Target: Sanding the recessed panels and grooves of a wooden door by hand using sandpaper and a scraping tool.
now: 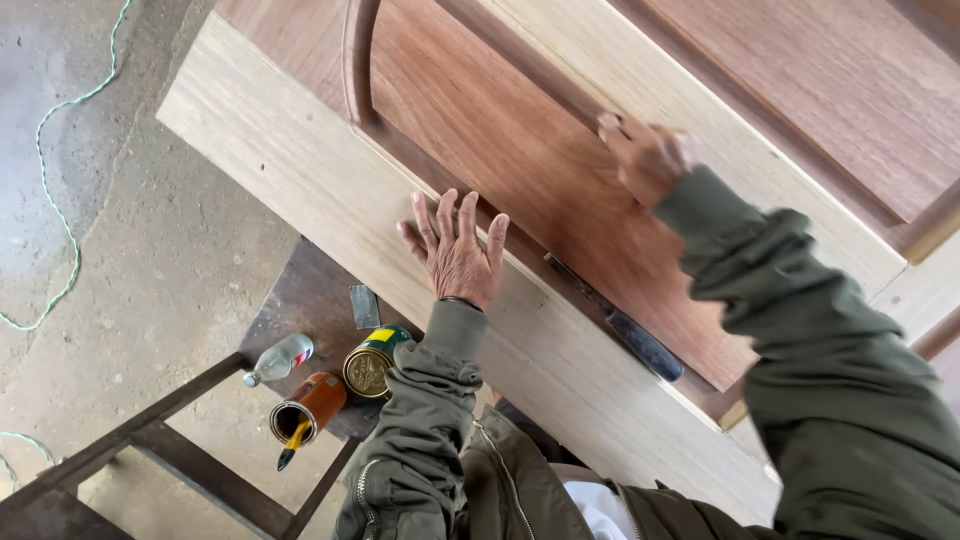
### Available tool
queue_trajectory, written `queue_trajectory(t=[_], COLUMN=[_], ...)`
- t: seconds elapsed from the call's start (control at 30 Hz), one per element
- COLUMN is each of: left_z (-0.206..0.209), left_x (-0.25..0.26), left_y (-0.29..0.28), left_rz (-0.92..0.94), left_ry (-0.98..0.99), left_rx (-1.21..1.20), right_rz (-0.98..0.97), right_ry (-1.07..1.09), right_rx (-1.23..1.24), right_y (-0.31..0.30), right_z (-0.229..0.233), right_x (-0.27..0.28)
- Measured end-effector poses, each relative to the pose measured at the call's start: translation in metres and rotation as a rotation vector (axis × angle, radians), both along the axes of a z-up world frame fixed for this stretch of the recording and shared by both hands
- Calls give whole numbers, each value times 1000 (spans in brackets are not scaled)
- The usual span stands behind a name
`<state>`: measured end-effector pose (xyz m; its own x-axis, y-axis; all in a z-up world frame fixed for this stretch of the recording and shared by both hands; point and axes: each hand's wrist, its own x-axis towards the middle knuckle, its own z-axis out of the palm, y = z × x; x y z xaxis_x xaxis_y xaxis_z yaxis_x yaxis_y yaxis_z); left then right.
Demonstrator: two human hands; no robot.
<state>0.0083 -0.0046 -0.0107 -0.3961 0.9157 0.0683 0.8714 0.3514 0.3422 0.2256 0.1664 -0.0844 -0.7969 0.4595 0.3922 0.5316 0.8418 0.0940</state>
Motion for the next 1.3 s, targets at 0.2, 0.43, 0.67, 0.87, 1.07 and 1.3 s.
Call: queue_trajectory(t=[0.2, 0.43, 0.67, 0.87, 1.07, 1.3], left_z=[-1, 4, 11, 16, 4, -16], left_x=[0, -4, -8, -14, -12, -5], left_y=[1, 7, 13, 11, 10, 6], left_rz=[-18, -12, -32, -37, -70, -37], left_ry=[-11, -32, -67, -94, 52, 56], left_rx=[1, -65, -88, 125, 120, 100], right_rz=[-113, -172, 12, -38, -36, -120], right_ry=[-25, -73, -78, 137, 25, -308], right_rx=[-110, 1, -40, 9, -50, -34], right_y=[-40, -74, 35, 137, 96, -33], right_z=[65, 68, 52, -21, 29, -11], right_x=[34, 95, -86, -259, -195, 89])
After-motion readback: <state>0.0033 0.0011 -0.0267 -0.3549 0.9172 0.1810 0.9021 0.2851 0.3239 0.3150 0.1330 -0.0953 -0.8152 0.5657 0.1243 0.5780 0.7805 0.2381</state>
